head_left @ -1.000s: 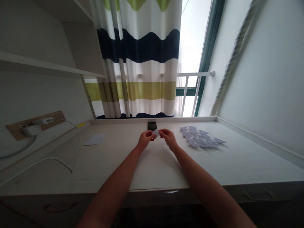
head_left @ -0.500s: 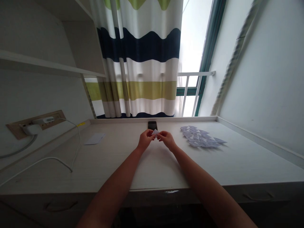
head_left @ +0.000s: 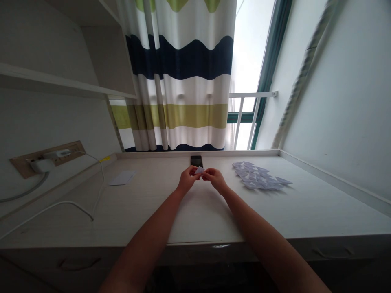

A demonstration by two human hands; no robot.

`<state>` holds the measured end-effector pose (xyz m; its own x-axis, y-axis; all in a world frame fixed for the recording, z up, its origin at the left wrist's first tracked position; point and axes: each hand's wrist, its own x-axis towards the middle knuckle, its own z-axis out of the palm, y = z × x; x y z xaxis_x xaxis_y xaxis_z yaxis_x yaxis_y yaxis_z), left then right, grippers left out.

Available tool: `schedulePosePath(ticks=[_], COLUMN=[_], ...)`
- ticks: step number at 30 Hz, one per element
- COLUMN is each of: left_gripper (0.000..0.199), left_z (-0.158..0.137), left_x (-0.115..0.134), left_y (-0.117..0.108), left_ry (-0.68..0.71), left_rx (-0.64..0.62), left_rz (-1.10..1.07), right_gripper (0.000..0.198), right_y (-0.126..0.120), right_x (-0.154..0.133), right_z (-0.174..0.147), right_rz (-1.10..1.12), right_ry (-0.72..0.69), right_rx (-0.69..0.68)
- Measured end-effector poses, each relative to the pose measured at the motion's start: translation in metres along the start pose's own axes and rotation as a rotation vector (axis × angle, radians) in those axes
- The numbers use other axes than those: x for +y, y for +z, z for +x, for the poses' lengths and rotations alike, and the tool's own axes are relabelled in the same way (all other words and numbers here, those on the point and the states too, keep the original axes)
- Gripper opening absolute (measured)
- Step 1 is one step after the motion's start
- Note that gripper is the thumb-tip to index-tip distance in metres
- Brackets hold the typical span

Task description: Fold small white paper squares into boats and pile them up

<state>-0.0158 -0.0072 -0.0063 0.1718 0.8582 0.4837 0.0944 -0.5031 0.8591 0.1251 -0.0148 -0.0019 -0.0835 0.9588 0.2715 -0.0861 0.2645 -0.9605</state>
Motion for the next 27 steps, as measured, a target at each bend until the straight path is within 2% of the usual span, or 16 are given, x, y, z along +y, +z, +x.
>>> schedulePosePath(ticks=[5, 11, 14, 27], left_gripper=[0.019, 0.011, 0.010, 0.012], left_z=[0.000, -0.003, -0.005, -0.007], left_x=[0.001, 0.004, 0.007, 0.010], left_y=[0.001, 0.007, 0.009, 0.009], left_ry=[0.020, 0.131, 0.159, 0.157], left_rx=[0.032, 0.109, 0.120, 0.081], left_rz=[0.108, 0.270, 0.339, 0.394], right_gripper=[0.020, 0.015, 0.017, 0.016], right_y=[0.003, 0.006, 0.006, 0.009], right_x=[0.000, -0.003, -0.003, -0.007], right_z=[-0.001, -0.003, -0.005, -0.007], right_rz=[-0.101, -0.463, -0.575, -0.576], right_ry=[0.007, -0.084, -0.122, -0.097], right_rx=[0.042, 0.108, 0.121, 0.127])
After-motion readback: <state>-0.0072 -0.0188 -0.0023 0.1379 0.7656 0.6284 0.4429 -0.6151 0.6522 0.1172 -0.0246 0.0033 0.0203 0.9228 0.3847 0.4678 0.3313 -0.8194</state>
